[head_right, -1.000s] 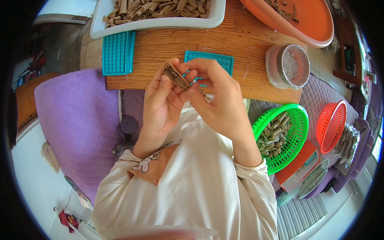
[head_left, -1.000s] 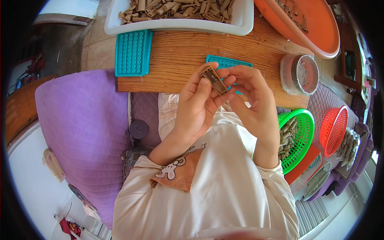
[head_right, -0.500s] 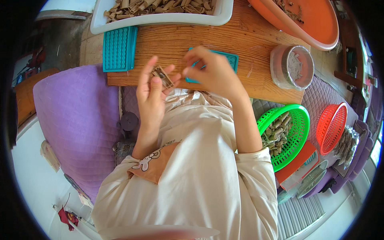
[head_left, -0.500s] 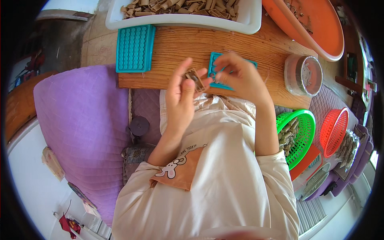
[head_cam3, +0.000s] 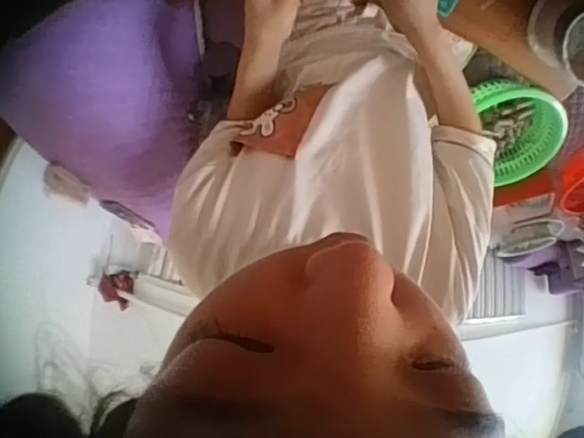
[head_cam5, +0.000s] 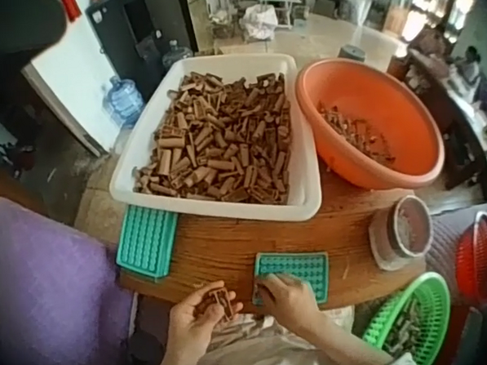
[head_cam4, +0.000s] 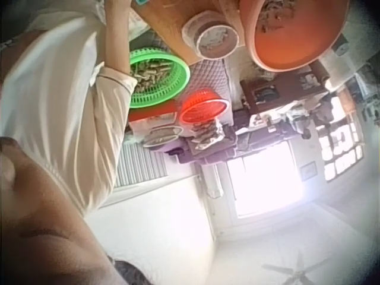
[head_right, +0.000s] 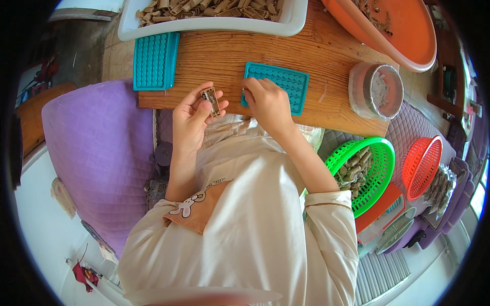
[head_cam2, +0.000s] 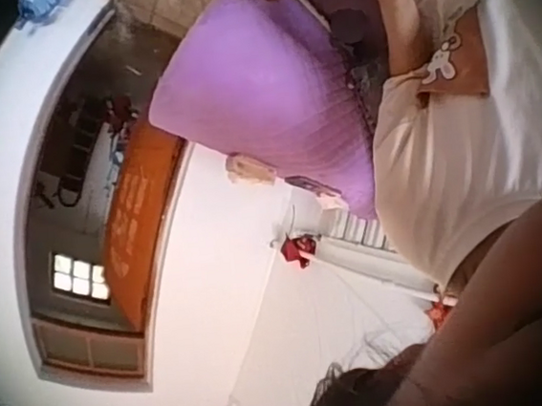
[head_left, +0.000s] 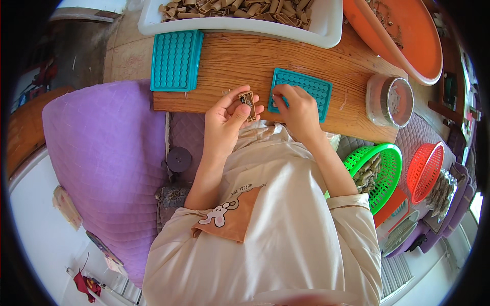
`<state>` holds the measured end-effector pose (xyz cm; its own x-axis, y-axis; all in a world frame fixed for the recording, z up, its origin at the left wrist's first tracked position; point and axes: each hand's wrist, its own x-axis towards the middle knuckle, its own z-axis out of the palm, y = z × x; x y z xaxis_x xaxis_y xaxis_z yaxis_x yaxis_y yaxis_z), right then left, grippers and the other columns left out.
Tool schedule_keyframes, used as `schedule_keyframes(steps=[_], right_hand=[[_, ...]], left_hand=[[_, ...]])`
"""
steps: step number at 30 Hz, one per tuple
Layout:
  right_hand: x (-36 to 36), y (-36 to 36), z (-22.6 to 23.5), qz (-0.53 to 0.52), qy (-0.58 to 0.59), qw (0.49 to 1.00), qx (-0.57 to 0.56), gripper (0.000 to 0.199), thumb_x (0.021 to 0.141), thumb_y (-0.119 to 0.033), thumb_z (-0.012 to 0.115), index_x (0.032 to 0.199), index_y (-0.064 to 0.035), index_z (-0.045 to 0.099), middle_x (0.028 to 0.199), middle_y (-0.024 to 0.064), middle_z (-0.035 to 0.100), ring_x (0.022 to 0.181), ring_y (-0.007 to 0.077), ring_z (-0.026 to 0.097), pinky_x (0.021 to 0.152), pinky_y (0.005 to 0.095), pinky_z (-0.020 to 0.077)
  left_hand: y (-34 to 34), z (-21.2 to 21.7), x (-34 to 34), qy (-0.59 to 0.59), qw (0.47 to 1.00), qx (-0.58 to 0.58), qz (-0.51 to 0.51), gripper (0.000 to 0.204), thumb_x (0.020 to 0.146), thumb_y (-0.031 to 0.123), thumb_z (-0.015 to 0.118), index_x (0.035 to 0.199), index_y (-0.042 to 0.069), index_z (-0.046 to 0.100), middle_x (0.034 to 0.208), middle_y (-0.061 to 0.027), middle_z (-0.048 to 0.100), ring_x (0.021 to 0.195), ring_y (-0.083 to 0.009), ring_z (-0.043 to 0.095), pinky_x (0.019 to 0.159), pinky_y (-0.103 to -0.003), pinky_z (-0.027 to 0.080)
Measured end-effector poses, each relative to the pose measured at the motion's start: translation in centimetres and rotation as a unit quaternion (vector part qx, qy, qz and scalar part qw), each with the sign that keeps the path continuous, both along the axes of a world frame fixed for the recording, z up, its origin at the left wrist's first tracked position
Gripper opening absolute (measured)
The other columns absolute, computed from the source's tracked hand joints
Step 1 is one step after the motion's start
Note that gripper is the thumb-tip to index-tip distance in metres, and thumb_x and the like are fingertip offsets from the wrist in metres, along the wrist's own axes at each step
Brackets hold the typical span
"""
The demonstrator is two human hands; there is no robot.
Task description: The person assembles small plastic components and metal parts by hand, then places the assembled items into an organized grid tray.
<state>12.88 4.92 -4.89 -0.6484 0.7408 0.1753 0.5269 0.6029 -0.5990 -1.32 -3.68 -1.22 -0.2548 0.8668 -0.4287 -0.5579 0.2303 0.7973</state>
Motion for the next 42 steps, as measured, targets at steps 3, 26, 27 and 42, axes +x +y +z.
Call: schedule_keyframes(steps=[3, 26, 27, 42], right_hand=[[-1.0, -1.2, 2.4, -0.109, 0.165, 0.978, -0.06, 0.018, 0.062, 0.001, 0.061, 0.078, -0.0063, 0.055, 0.066, 0.0053, 0.057, 0.058, 0.02, 0.054, 0.05, 0.029, 0.043], [0.2, -2.3, 0.8, -0.054, 0.085, 0.995, 0.011, 0.023, 0.065, 0.001, 0.06, 0.087, -0.0042, 0.056, 0.074, 0.0062, 0.058, 0.065, 0.0197, 0.057, 0.054, 0.0294, 0.0459], [0.1, -2.6, 1.7, -0.095, 0.154, 0.983, -0.019, 0.022, 0.064, 0.003, 0.059, 0.085, -0.0033, 0.056, 0.074, 0.0064, 0.059, 0.064, 0.0199, 0.057, 0.052, 0.0288, 0.0464], [0.8, -2.4, 1.6, 0.095, 0.11, 0.984, 0.1, 0.026, 0.057, 0.001, 0.058, 0.082, -0.0018, 0.057, 0.081, 0.0071, 0.06, 0.084, 0.0217, 0.057, 0.067, 0.0303, 0.0468]], left_hand=[[0.1, -0.1, 0.2, -0.011, 1.0, -0.002, -0.017, 0.033, 0.081, 0.005, 0.051, 0.113, -0.002, 0.043, 0.097, -0.0116, 0.056, 0.084, -0.0165, 0.058, 0.072, -0.026, 0.05], [-0.3, -1.2, -0.4, -0.039, 0.992, -0.072, -0.093, 0.026, 0.08, 0.002, 0.044, 0.105, -0.002, 0.048, 0.09, -0.0114, 0.058, 0.077, -0.0151, 0.058, 0.065, -0.024, 0.048], [-0.3, -1.1, -0.3, -0.035, 0.992, -0.068, -0.1, 0.026, 0.081, 0.001, 0.044, 0.106, -0.003, 0.047, 0.09, -0.0103, 0.057, 0.077, -0.014, 0.058, 0.065, -0.023, 0.048], [0.0, -2.7, 1.1, -0.102, 0.983, -0.095, -0.123, 0.024, 0.084, 0.007, 0.043, 0.106, 0.0, 0.048, 0.088, -0.0028, 0.055, 0.076, -0.0084, 0.055, 0.063, -0.02, 0.048]])
